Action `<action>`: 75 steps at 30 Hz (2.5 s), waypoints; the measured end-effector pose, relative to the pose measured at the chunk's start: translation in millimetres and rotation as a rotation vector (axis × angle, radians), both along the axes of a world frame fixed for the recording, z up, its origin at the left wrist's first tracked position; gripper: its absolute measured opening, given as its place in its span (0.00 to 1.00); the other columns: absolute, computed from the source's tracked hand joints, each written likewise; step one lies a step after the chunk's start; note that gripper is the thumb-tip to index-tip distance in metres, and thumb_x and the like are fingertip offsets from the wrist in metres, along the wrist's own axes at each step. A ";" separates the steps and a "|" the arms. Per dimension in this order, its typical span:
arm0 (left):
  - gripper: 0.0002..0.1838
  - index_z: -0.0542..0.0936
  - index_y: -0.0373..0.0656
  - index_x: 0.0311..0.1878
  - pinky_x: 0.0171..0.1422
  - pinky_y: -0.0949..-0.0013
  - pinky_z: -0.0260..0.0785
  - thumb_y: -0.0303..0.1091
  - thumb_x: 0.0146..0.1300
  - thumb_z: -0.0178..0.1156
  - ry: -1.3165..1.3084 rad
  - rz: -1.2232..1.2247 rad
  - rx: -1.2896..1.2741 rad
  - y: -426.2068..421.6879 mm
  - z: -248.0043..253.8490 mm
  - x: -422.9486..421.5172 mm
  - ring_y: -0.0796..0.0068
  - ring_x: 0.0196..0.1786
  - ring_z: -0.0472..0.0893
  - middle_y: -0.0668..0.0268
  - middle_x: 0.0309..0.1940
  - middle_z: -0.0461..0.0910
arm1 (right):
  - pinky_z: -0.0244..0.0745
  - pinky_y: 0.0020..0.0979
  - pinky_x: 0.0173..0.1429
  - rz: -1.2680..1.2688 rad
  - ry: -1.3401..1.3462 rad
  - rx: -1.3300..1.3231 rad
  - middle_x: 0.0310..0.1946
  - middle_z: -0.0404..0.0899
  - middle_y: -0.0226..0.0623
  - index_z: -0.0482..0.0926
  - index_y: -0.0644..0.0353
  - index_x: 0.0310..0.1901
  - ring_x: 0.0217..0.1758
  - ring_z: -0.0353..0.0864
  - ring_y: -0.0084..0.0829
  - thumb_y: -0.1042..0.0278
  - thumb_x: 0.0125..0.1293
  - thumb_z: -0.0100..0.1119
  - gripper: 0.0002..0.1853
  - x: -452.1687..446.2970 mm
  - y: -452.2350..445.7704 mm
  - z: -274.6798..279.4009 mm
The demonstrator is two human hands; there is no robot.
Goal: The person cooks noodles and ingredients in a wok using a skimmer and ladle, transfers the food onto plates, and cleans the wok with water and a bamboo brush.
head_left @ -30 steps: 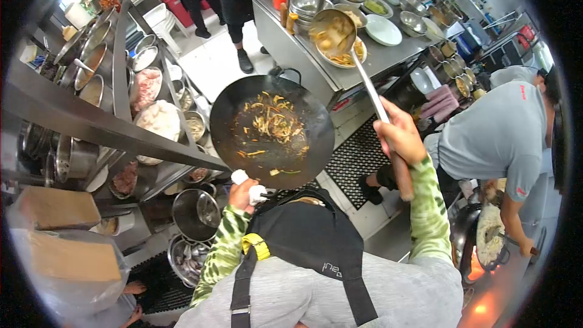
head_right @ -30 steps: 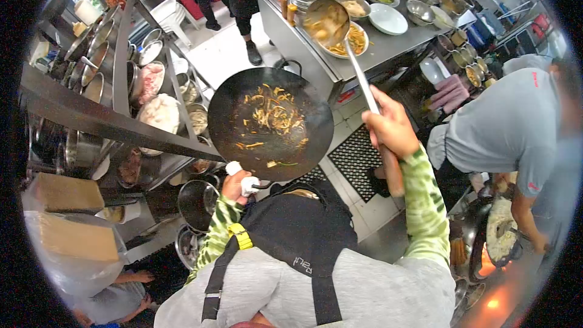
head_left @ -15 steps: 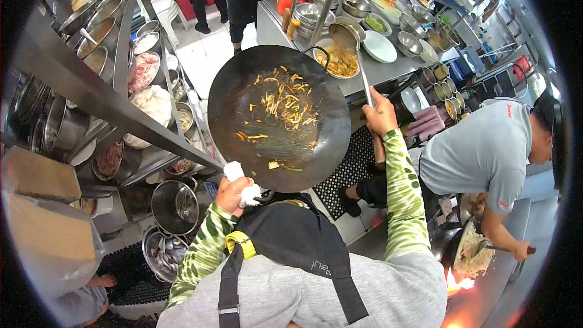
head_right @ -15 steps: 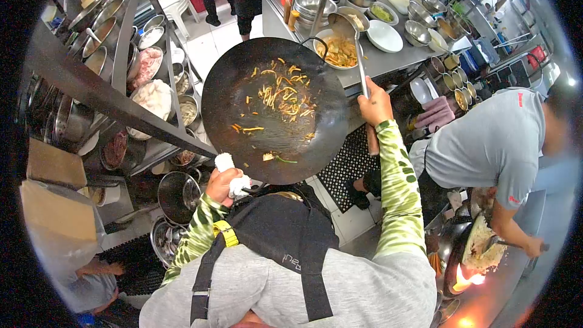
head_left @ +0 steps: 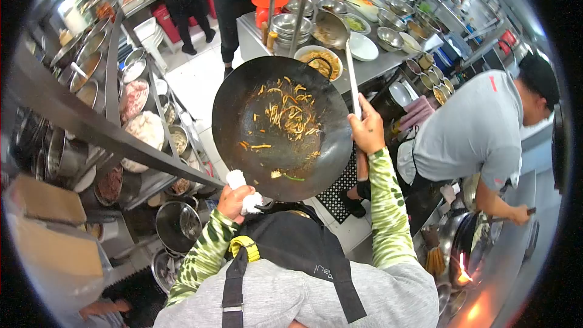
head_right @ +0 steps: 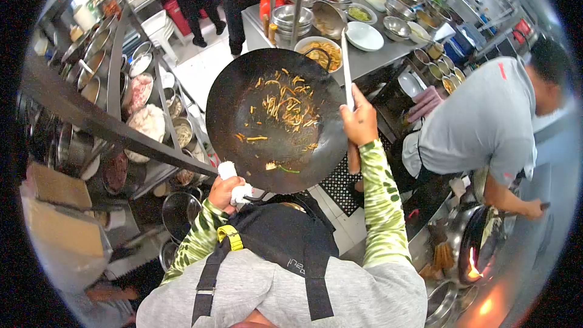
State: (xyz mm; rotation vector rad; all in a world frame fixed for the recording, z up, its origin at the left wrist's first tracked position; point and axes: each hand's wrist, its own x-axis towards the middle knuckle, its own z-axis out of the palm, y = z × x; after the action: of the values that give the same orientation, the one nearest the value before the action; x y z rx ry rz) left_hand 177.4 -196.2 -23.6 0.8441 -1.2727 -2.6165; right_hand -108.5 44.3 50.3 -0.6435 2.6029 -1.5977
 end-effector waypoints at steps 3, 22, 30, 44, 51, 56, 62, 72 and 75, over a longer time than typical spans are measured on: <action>0.05 0.78 0.34 0.34 0.33 0.64 0.76 0.25 0.59 0.55 -0.053 -0.140 -0.120 -20.4 9.8 7.6 0.65 0.28 0.84 0.59 0.26 0.81 | 0.75 0.25 0.46 -0.016 0.032 -0.184 0.47 0.82 0.42 0.65 0.70 0.68 0.41 0.79 0.22 0.73 0.64 0.58 0.31 60.7 5.2 -4.2; 0.16 0.71 0.32 0.48 0.35 0.62 0.80 0.28 0.56 0.55 0.050 -0.890 0.092 -181.6 55.3 -16.5 0.60 0.29 0.84 0.57 0.29 0.80 | 0.60 0.25 0.29 -0.825 -0.270 0.074 0.20 0.64 0.22 0.72 0.59 0.29 0.25 0.62 0.16 0.58 0.65 0.65 0.16 398.3 -88.7 53.7; 0.20 0.72 0.31 0.51 0.39 0.58 0.80 0.27 0.53 0.55 0.110 -1.277 0.323 -321.8 125.3 -98.7 0.57 0.32 0.84 0.50 0.33 0.82 | 0.60 0.24 0.27 -1.261 -0.082 -0.127 0.20 0.66 0.20 0.70 0.57 0.29 0.23 0.63 0.14 0.64 0.67 0.63 0.13 445.1 -317.7 124.7; 0.08 0.76 0.32 0.37 0.37 0.62 0.78 0.29 0.62 0.58 0.006 -2.006 0.337 -322.9 171.0 -341.8 0.58 0.33 0.85 0.51 0.30 0.83 | 0.60 0.20 0.18 -1.916 0.281 -0.258 0.15 0.67 0.24 0.69 0.57 0.32 0.14 0.65 0.15 0.65 0.71 0.57 0.11 294.8 -514.3 172.5; 0.08 0.75 0.35 0.37 0.27 0.59 0.77 0.31 0.62 0.56 -0.012 -2.203 0.440 -269.7 185.1 -414.0 0.57 0.30 0.84 0.53 0.28 0.81 | 0.60 0.21 0.17 -2.105 0.348 -0.170 0.16 0.67 0.24 0.73 0.63 0.40 0.13 0.64 0.15 0.69 0.70 0.56 0.07 182.4 -577.4 225.9; 0.07 0.76 0.46 0.39 0.29 0.57 0.73 0.37 0.61 0.57 -0.053 -2.422 0.445 -167.6 172.7 -417.4 0.58 0.36 0.84 0.59 0.30 0.82 | 0.71 0.21 0.24 -1.885 0.511 -0.338 0.36 0.71 0.32 0.41 0.49 0.79 0.20 0.70 0.19 0.80 0.64 0.53 0.45 118.2 -563.9 234.4; 0.10 0.79 0.52 0.39 0.34 0.57 0.77 0.46 0.63 0.59 -0.090 -2.417 0.384 -83.1 178.7 -351.0 0.67 0.36 0.82 0.68 0.31 0.82 | 0.68 0.23 0.21 -2.158 0.461 -0.120 0.31 0.74 0.31 0.54 0.61 0.75 0.19 0.70 0.18 0.82 0.62 0.51 0.38 144.7 -498.6 180.7; 0.15 0.76 0.38 0.50 0.37 0.69 0.73 0.38 0.67 0.62 0.442 -2.205 0.315 -138.0 126.4 -413.2 0.74 0.34 0.81 0.65 0.35 0.81 | 0.74 0.31 0.21 -2.070 -0.172 0.224 0.22 0.79 0.43 0.74 0.68 0.46 0.21 0.80 0.32 0.77 0.56 0.59 0.15 316.5 -145.5 286.3; 0.16 0.77 0.36 0.48 0.46 0.67 0.72 0.36 0.63 0.65 0.582 -2.105 0.063 -156.4 93.8 -452.4 0.75 0.38 0.79 0.66 0.37 0.81 | 0.76 0.33 0.28 -1.584 0.183 0.767 0.23 0.80 0.40 0.77 0.62 0.32 0.27 0.82 0.31 0.77 0.56 0.59 0.02 348.1 -101.6 275.2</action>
State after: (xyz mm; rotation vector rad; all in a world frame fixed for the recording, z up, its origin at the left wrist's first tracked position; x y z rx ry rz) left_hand -275.0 -352.6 70.2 -2.4705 -2.2590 -2.9745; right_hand 239.6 -57.2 325.5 1.6797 3.4584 -0.1434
